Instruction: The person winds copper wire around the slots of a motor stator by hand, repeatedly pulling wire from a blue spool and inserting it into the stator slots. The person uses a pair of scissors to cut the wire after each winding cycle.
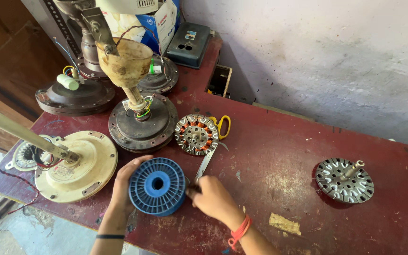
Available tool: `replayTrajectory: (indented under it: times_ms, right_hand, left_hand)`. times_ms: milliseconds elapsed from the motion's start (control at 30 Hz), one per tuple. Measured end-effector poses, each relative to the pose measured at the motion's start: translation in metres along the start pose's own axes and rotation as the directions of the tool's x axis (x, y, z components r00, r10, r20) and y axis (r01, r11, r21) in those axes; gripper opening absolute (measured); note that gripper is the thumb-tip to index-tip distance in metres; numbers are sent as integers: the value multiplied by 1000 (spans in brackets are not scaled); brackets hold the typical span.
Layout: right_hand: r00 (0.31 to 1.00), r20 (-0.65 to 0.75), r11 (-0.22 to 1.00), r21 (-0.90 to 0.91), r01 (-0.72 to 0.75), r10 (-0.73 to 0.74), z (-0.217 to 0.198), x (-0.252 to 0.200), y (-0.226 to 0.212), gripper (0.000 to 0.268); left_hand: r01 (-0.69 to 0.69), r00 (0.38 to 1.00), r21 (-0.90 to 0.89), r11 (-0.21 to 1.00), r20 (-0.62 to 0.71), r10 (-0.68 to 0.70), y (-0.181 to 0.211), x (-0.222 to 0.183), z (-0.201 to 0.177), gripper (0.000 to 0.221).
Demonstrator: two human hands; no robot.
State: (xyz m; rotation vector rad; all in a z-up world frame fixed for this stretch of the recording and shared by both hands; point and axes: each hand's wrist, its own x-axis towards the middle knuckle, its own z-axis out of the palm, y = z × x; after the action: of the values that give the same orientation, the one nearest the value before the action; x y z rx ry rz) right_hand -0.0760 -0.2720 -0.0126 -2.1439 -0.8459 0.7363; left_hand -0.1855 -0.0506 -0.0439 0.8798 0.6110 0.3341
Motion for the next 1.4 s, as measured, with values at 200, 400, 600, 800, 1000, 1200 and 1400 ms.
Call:
replayTrajectory:
  times_ms: [200,400,600,800,1000,1200,1400]
  right_hand:
    - [993,-109,999,-3,-50,49,-9,33,-12,23]
    - [996,-85,988,151,-13,26,-17,66,-6,22]
    - [989,-40,952,280,-128,144,-14,64,3,16]
    - [978,-162,991,64,-120,129,-26,52,-5,17]
    - [994,-33,973,211,-93,102,-27,46,6,15]
    - [998,-27,962,267,-47,56,-26,40,8,13]
    - [992,49,944,302,-129,120,-30,31,-1,12]
  left_hand:
    - [126,935,145,981,313,-167,-7,41,-11,41]
    - [214,917,179,960,302,-261,-2,59,-7,42]
    - [84,893,376,923,383,-237,8,42,12,41]
    - [-85,992,975,206,64,107,55,-25,45,53]
    - [-398,914,911,109,404,-41,73,-45,66,61]
    - [-219,974,964,-152,207,-87,75,-54,78,67]
    - [-438,873,894,-95,398,-283,75,-56,81,73]
